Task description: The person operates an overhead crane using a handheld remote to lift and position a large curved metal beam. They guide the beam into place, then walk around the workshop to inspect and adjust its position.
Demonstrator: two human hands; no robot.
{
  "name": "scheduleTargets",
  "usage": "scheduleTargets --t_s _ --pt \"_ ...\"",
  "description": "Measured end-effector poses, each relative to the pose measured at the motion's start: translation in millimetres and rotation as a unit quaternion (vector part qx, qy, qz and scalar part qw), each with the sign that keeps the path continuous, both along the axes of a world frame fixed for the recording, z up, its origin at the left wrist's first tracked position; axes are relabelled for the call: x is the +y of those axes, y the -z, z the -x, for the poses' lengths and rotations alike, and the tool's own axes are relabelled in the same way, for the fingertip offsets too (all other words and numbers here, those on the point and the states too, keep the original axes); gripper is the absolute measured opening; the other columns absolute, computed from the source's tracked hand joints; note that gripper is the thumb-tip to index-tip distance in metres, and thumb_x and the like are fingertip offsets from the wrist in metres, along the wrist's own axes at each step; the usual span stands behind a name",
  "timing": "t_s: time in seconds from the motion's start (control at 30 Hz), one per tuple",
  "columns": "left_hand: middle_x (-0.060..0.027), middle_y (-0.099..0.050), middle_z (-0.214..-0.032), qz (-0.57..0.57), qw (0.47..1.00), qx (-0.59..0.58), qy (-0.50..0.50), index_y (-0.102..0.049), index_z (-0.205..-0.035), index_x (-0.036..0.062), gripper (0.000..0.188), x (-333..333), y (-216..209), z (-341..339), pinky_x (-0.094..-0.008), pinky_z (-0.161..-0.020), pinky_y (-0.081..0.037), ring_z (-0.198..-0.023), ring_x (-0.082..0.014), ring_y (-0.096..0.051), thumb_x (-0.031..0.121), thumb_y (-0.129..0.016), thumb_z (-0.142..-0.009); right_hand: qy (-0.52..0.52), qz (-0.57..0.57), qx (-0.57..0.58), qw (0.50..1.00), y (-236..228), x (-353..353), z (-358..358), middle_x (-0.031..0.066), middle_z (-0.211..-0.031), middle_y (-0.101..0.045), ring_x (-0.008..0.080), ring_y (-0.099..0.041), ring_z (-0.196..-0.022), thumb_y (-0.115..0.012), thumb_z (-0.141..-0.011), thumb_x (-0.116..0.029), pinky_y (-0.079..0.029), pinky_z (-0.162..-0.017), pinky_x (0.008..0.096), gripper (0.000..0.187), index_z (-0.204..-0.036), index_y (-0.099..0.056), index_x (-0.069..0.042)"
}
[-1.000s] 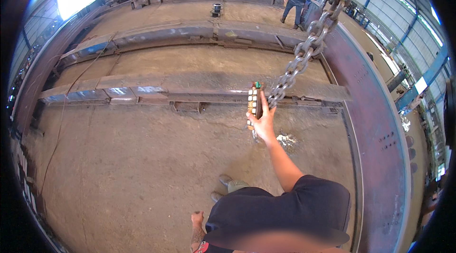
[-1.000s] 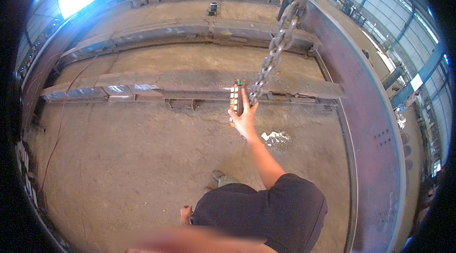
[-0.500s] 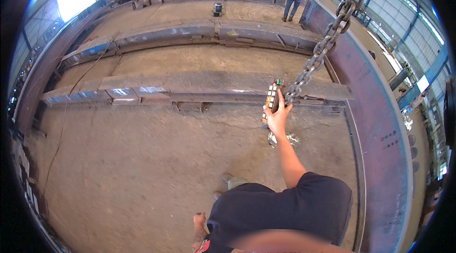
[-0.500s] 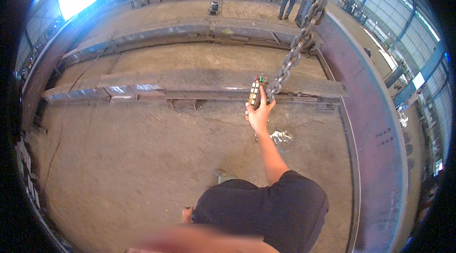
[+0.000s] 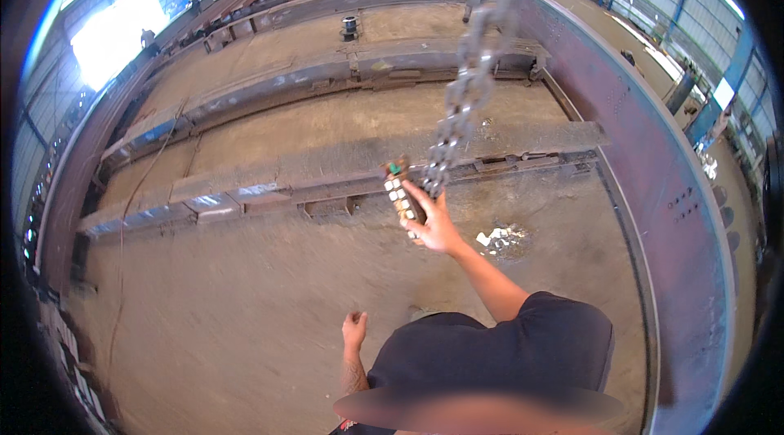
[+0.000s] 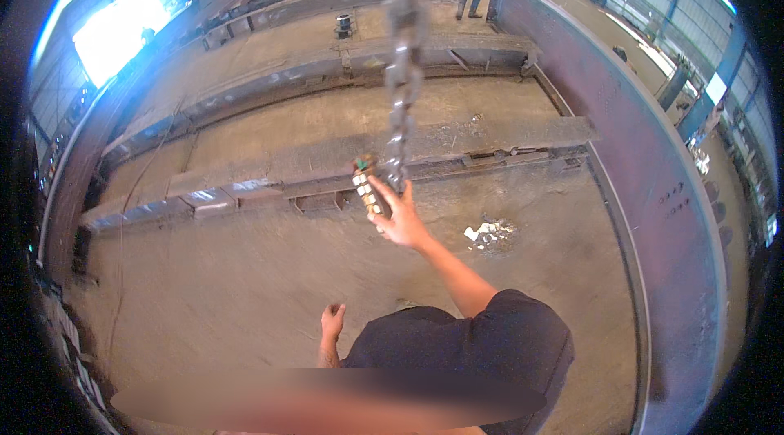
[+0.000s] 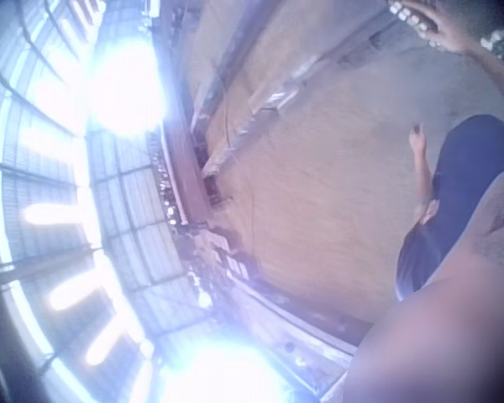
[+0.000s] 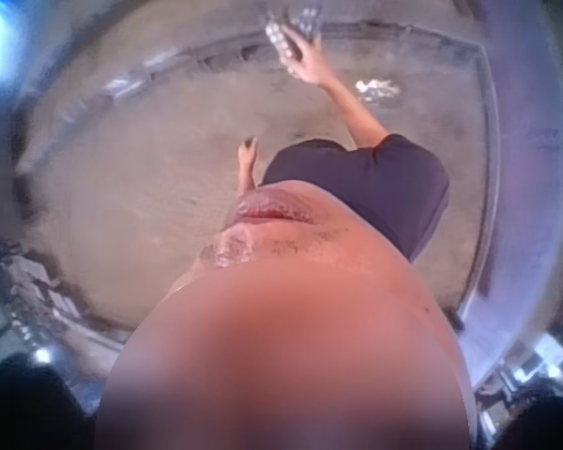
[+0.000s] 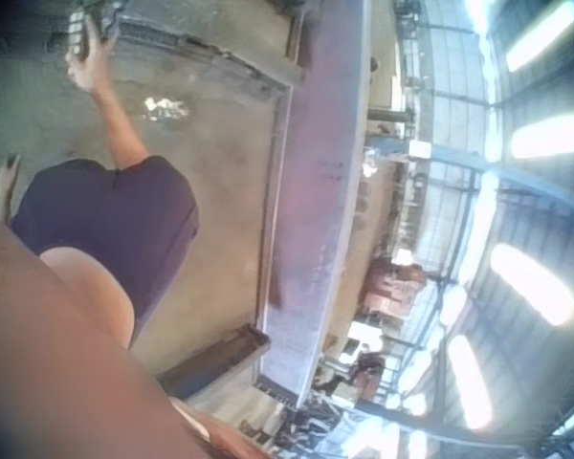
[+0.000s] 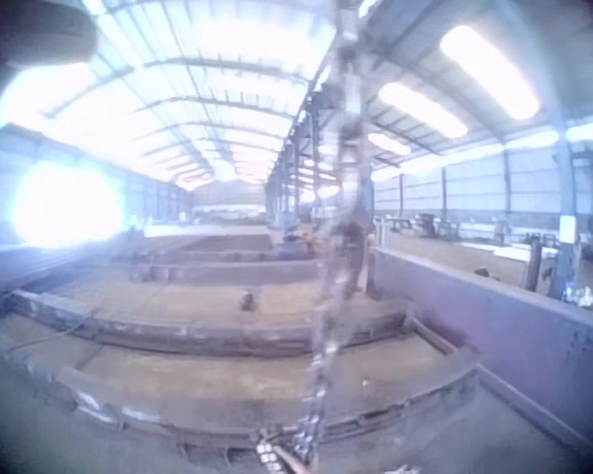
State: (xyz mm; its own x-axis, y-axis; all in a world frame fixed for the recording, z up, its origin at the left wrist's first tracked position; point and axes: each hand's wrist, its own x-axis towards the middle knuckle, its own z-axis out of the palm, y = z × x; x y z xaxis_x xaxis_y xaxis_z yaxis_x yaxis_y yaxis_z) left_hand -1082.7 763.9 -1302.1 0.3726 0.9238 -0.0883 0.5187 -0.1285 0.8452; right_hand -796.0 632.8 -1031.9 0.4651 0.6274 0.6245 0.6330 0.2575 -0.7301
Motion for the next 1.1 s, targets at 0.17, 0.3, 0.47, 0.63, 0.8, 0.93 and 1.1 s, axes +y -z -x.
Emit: scheduleTargets --t_s 0.17,0.3,0.47,0.63,0.8,0.93,1.1 --pt "-0.0223 -0.054 -0.127 -0.173 0.978 -0.029 0.117 -0.042 -0.134 -0.0026 0.066 57 -43 -147 -0.0416 -0.096 -0.046 -0.117 -0.0307 -0.055 0.024 -0.073 -0.081 -0.141 0.093 -0.037 0.985 47 59 -60 0.0187 -0.143 -0.039 0.0399 -0.035 -0.127 -0.074 -0.076 -0.022 -0.018 -0.113 0.0507 0.074 -0.142 -0.042 -0.024" --pt "-0.0204 -0.036 -0.143 -0.346 0.920 -0.138 0.123 -0.023 -0.143 -0.0006 0.081 145 -74 -336 -0.0437 -0.103 -0.039 -0.133 -0.0284 -0.037 0.025 -0.071 -0.083 -0.247 0.011 -0.094 0.964 66 163 -174 0.0131 -0.142 -0.046 0.0410 -0.027 -0.131 -0.069 -0.079 -0.018 -0.012 -0.114 0.0526 0.073 -0.145 -0.038 -0.025" --pt "-0.0178 -0.036 -0.141 -0.284 0.909 -0.279 0.122 -0.025 -0.141 0.0005 0.080 178 -57 -450 -0.0469 -0.106 -0.034 -0.131 -0.0297 -0.037 0.028 -0.072 -0.082 -0.365 0.085 -0.119 0.919 78 204 -263 0.0249 -0.153 -0.011 0.0441 -0.025 -0.136 -0.072 -0.073 -0.013 -0.031 -0.109 0.0461 0.081 -0.144 -0.038 -0.034" --pt "-0.0167 -0.048 -0.132 -0.560 0.826 -0.019 -0.066 -0.038 -0.134 0.0006 0.072 219 -64 -448 -0.0502 -0.107 -0.032 -0.121 -0.0331 -0.047 0.030 -0.074 -0.080 -0.438 0.047 -0.210 0.873 62 165 -289 0.0257 -0.154 -0.009 0.0447 -0.026 -0.137 -0.074 -0.072 -0.016 -0.030 -0.109 0.0457 0.083 -0.145 -0.036 -0.032" --pt "-0.0177 -0.057 -0.118 -0.510 0.855 0.024 -0.086 -0.050 -0.124 -0.0012 0.065 219 -94 -442 -0.0544 -0.106 -0.030 -0.113 -0.0372 -0.051 0.030 -0.079 -0.074 -0.477 0.235 0.035 0.846 117 100 -345 0.0159 -0.149 -0.033 0.0324 -0.037 -0.133 -0.073 -0.075 -0.020 -0.032 -0.109 0.0432 0.083 -0.148 -0.033 -0.024" --pt "-0.0203 -0.055 -0.119 -0.446 0.889 -0.078 -0.074 -0.046 -0.126 -0.0043 0.076 218 -139 -442 -0.0538 -0.107 -0.028 -0.115 -0.0382 -0.049 0.033 -0.082 -0.070 -0.269 0.330 0.401 0.811 236 65 -373 0.0081 -0.143 -0.043 0.0222 -0.047 -0.124 -0.071 -0.079 -0.019 -0.041 -0.101 0.0376 0.079 -0.148 -0.033 -0.025" --pt "-0.0143 -0.055 -0.120 -0.320 0.897 -0.302 0.024 -0.048 -0.124 -0.0043 0.061 192 -199 -454 -0.0389 -0.095 -0.041 -0.105 -0.0264 -0.054 0.015 -0.079 -0.075 -0.087 0.299 0.557 0.770 414 0 -380 0.0130 -0.102 -0.062 0.0192 -0.064 -0.078 -0.060 -0.085 -0.009 -0.054 -0.063 0.0376 0.069 -0.147 -0.032 -0.018"
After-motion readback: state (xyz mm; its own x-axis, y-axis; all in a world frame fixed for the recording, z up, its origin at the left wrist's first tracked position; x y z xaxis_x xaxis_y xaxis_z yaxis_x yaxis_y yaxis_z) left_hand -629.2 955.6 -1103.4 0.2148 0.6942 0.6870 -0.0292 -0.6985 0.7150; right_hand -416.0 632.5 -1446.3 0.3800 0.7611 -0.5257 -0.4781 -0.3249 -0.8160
